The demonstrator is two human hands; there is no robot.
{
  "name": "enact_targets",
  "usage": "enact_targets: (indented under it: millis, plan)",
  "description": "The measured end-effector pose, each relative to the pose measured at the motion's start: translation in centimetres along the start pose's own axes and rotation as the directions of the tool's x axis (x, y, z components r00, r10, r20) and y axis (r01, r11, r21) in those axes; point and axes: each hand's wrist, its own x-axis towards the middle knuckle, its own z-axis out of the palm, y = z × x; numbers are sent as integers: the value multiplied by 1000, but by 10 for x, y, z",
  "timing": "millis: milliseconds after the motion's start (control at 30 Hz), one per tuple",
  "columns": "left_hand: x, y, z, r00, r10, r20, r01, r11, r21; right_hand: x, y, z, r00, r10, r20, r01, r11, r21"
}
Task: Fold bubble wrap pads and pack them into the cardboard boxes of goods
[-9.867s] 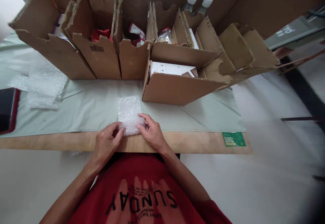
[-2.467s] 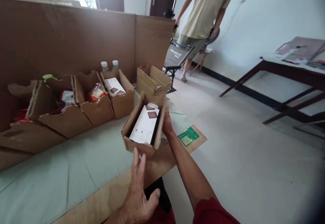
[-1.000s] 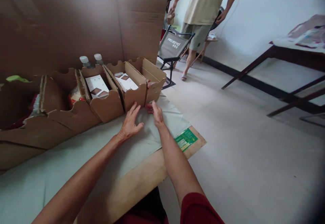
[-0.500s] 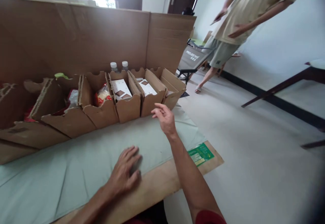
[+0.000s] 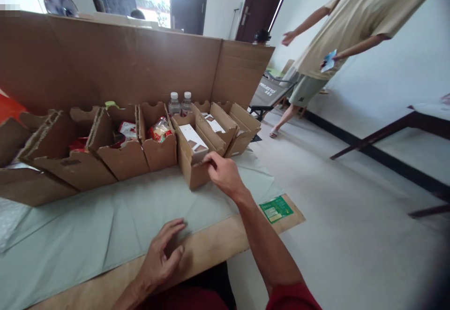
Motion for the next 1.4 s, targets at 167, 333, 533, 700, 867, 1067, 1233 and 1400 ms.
enact_targets:
  millis: [167,333,533,700,867,1067,1233,1400]
  plan:
    - [9,3,-20,982,-87,-167,83,996,-30,-106,31,-61,994,-110,14,108,990,94]
    - [53,19,-20,984,-87,-156,63,986,-153,-160,67,-98,997,-78,0,77,990,118]
    - [76,26,-2,973,-163,-162,114,955,-272,-146,51,-102,982,3,190,-12,999,50]
    - [56,18,-26,861,-256,-440,150,954,-260,-87,32,-78,940,-113,322,87,992,92]
    - [45,0,-67,728,-270,-630,144,959,-245,-25,22,-29,903,-251,350,163,951,263]
    - [37,-19,-81,709,-306,-635,226,952,-206,-9,-1,-39,928,-344,144,325,936,136]
    - [34,-22,-73,720,-364,-590,327,929,-175,1,-58,-57,820,-448,356,503,861,-74]
    - [32,-20,-70,718,-395,-574,378,913,-155,17,-96,-23,721,-290,629,529,816,-231]
